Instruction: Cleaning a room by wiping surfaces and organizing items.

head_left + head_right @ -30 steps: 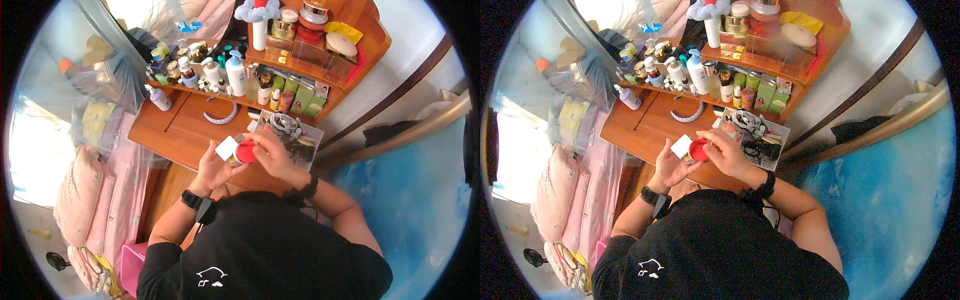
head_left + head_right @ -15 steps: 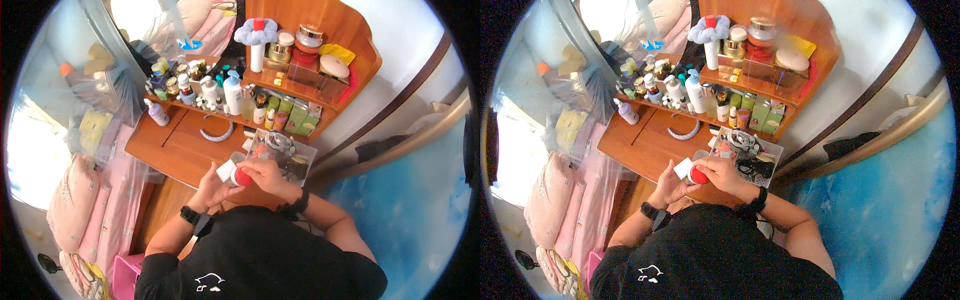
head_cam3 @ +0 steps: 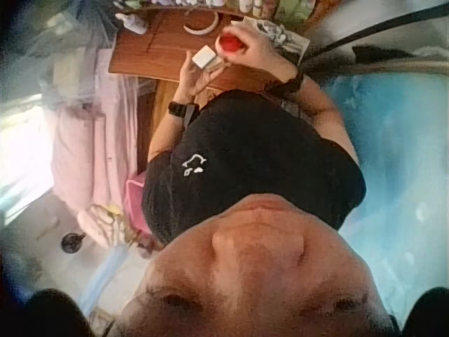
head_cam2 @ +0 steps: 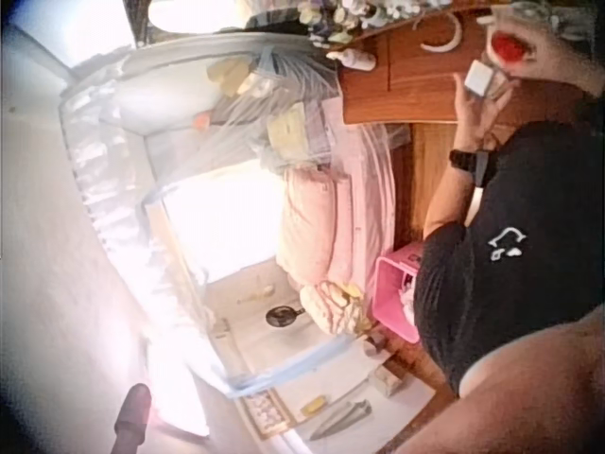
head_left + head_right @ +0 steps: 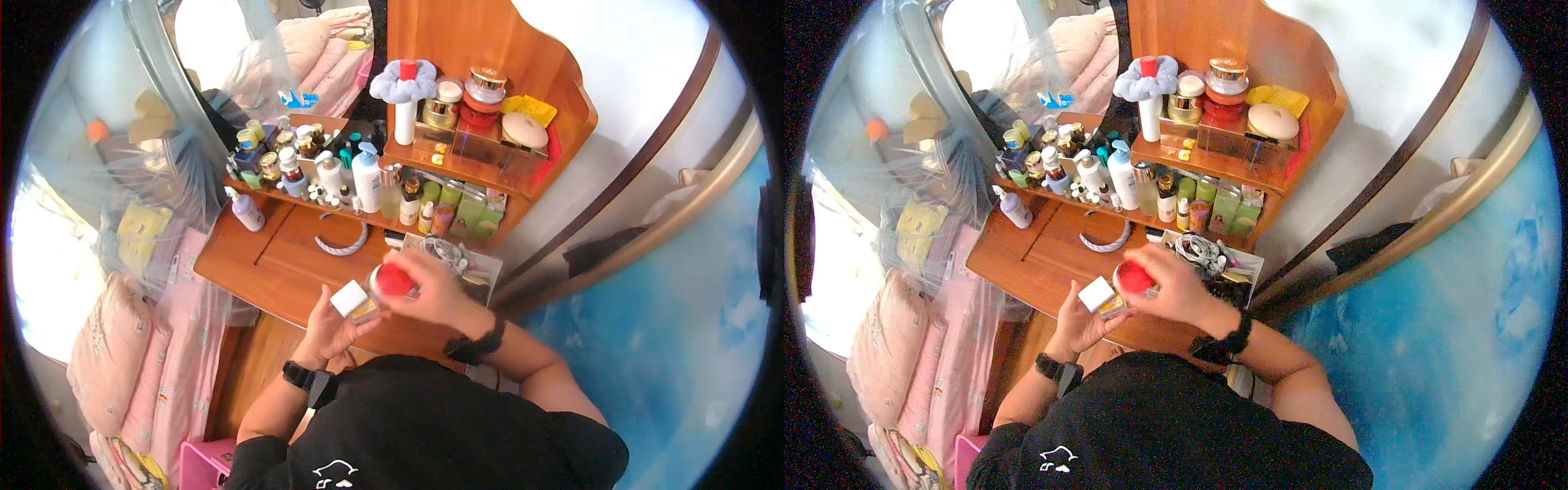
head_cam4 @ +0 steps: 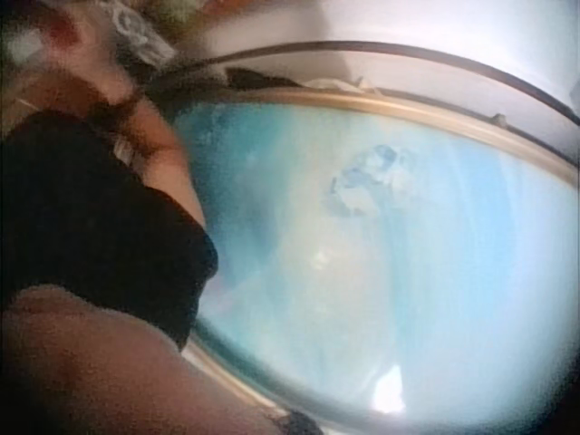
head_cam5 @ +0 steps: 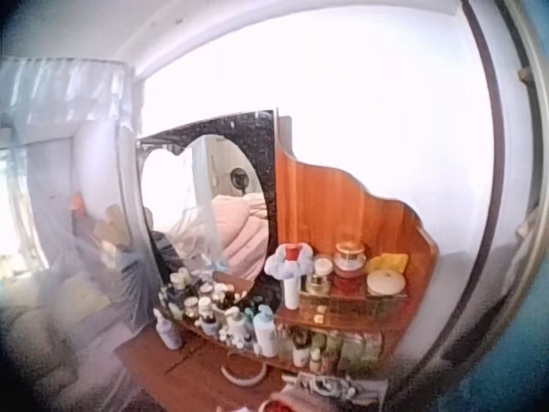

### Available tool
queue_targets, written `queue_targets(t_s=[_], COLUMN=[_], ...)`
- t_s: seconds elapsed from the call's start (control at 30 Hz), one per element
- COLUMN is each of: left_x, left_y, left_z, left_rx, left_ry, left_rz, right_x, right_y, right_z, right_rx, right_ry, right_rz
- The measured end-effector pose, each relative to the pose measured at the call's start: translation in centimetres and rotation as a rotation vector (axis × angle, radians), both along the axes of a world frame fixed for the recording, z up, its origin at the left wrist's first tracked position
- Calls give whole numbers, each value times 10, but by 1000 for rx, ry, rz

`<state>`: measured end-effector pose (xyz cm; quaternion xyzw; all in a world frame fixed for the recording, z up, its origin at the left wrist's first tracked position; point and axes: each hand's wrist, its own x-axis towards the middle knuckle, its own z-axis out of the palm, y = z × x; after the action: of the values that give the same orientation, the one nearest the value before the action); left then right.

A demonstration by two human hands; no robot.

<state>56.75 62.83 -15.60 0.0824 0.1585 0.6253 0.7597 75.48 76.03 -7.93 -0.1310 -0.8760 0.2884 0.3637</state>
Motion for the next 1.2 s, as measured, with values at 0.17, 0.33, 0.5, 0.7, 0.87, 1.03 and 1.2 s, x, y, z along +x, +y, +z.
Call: queue_targets(t_s=[0.17,0.33,0.5,0.7,0.87,1.03,1.2], left_x=[-8,-14,-10,-11,-8,7,10], left_y=[-13,-21,-20,-18,-11,6,3], left_z=[1,-9,-2,0,8,13,-2], left_rx=[-50,8,-32,16,84,36,-116], left_ry=[-86,-50,-73,-16,29,137,419], left_rz=[57,46,99,113,47,-87,-265], right_x=[28,49,45,45,40,4,3], right_y=[70,133,154,156,84,12,-13], right_z=[108,162,156,154,146,50,-27], right_rx=[348,481,540,517,479,210,12], right_ry=[221,-247,-475,-406,-73,-284,-339], right_rz=[-555,-956,-1027,-1032,-737,141,312])
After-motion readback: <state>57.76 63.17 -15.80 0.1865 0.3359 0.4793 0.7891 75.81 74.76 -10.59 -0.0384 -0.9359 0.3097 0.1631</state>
